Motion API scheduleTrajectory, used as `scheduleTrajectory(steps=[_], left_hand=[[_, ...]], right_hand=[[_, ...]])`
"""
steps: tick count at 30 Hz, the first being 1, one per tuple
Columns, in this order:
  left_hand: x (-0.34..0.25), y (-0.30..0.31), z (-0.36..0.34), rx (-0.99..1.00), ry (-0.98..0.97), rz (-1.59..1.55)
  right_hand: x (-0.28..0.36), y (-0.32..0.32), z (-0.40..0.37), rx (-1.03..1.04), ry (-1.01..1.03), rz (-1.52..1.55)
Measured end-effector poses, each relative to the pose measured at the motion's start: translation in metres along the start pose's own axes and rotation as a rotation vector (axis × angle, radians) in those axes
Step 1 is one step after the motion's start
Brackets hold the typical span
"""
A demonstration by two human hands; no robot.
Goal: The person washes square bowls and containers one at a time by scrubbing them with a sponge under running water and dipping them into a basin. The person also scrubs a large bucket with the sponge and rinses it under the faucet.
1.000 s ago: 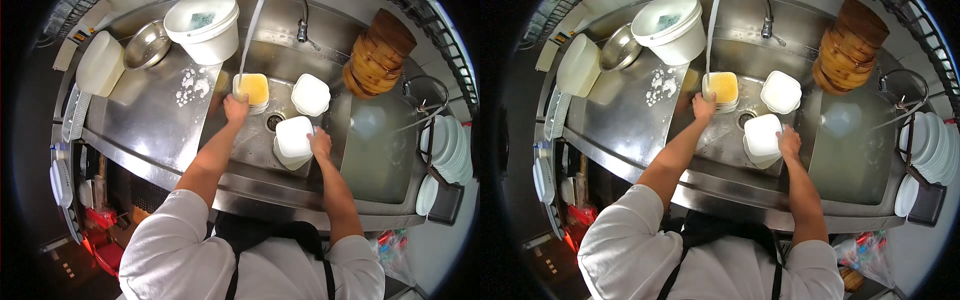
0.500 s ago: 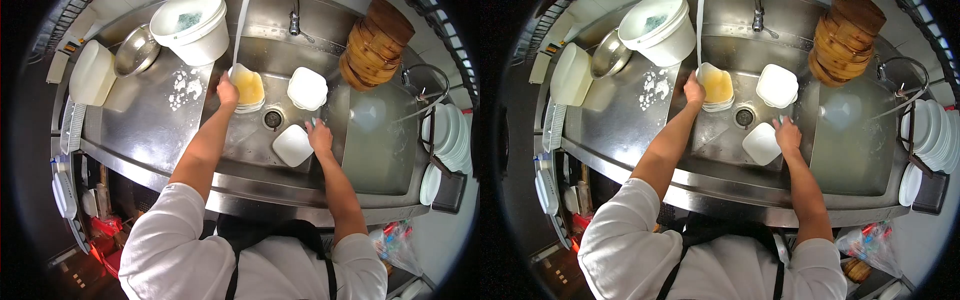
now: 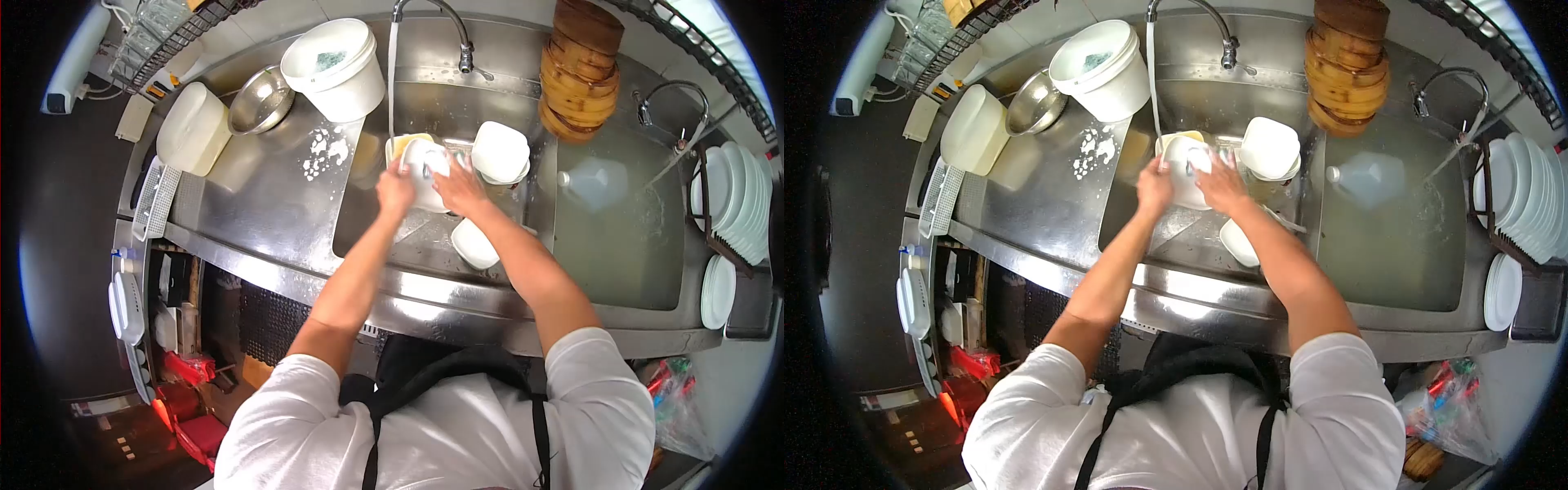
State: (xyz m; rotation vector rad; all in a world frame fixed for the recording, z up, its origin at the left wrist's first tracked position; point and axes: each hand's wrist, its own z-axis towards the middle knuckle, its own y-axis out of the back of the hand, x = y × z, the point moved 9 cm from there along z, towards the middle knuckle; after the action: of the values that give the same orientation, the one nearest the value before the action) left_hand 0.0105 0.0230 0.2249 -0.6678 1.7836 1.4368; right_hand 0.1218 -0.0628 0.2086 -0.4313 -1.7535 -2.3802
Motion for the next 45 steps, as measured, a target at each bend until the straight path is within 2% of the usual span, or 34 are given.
scheduleTrajectory(steps=[1,2,3,5,7,9,11,12,14,16,17,18,19,21,23,25,26,27,29,33,35,36,39,43,45], left_hand=[[-0.008,-0.007,-0.017,-0.013,0.008,0.050],[-0.014,-0.014,-0.021,-0.005,0.035,0.033],[-0.009,-0.023,-0.010,0.004,0.032,-0.083],[0.029,-0.019,0.021,0.015,0.035,-0.293],[0.046,-0.016,0.029,0.174,0.000,-0.328],[0.023,-0.020,-0.003,0.371,0.113,-0.513],[0.006,-0.048,-0.020,0.448,-0.011,-0.448],[0.000,-0.061,-0.027,0.484,-0.073,-0.410],[0.002,-0.074,-0.026,0.362,-0.096,-0.491],[-0.002,-0.067,-0.032,0.174,-0.062,-0.475],[-0.006,-0.059,-0.037,0.126,-0.009,-0.318],[-0.008,-0.049,-0.041,0.079,0.044,-0.158],[-0.003,-0.042,-0.043,0.033,0.099,0.003],[0.032,-0.079,-0.037,0.243,-0.022,0.164],[0.050,-0.097,-0.034,0.427,-0.162,0.352],[0.053,-0.098,-0.022,0.565,-0.323,0.561],[0.055,-0.075,0.001,0.379,-0.250,0.422],[0.069,-0.066,0.025,0.276,-0.164,0.392],[0.103,-0.059,0.069,0.079,0.004,0.330],[0.133,-0.088,0.129,0.144,0.147,0.258],[0.148,-0.101,0.156,0.126,0.198,0.224],[0.145,-0.098,0.163,0.050,0.131,0.234],[0.139,-0.104,0.169,0.074,0.023,0.398],[0.076,-0.076,0.163,0.041,-0.126,0.355],[0.044,-0.069,0.156,0.066,-0.302,0.387]], right_hand=[[0.001,0.025,-0.001,-0.115,-0.018,-0.014],[0.000,0.024,0.001,-0.077,-0.225,0.222],[0.008,0.007,-0.003,0.220,-0.315,0.631],[0.026,0.003,-0.038,0.262,0.013,0.432],[-0.004,0.041,-0.049,0.033,-0.026,0.136],[-0.028,0.092,-0.042,-0.165,0.009,0.011],[-0.068,0.078,-0.019,-0.238,-0.366,1.138],[-0.061,0.078,-0.018,-0.305,-0.397,1.344],[-0.047,0.081,-0.024,-0.442,-0.456,1.744],[-0.036,0.075,-0.037,-0.359,-0.453,1.449],[-0.024,0.076,-0.047,-0.317,-0.445,1.326],[-0.024,0.074,-0.060,-0.397,-0.505,1.207],[-0.035,0.063,-0.066,-0.347,-0.604,1.026],[-0.070,0.046,-0.086,-0.230,-0.776,0.659],[-0.104,0.032,-0.113,-0.030,-0.896,0.383],[-0.116,0.028,-0.136,0.231,-1.015,0.329],[-0.123,0.023,-0.149,0.233,-1.016,0.199],[-0.128,0.017,-0.159,0.228,-1.015,0.071],[-0.131,0.000,-0.172,0.372,-0.988,0.032],[-0.142,-0.018,-0.179,0.540,-0.999,-0.020],[-0.142,-0.010,-0.169,0.485,-0.994,-0.050],[-0.140,-0.003,-0.163,0.420,-0.988,-0.074],[-0.127,0.012,-0.149,0.327,-0.972,-0.059],[-0.107,0.031,-0.123,0.135,-0.899,0.015],[-0.104,0.035,-0.114,0.114,-0.943,0.065]])
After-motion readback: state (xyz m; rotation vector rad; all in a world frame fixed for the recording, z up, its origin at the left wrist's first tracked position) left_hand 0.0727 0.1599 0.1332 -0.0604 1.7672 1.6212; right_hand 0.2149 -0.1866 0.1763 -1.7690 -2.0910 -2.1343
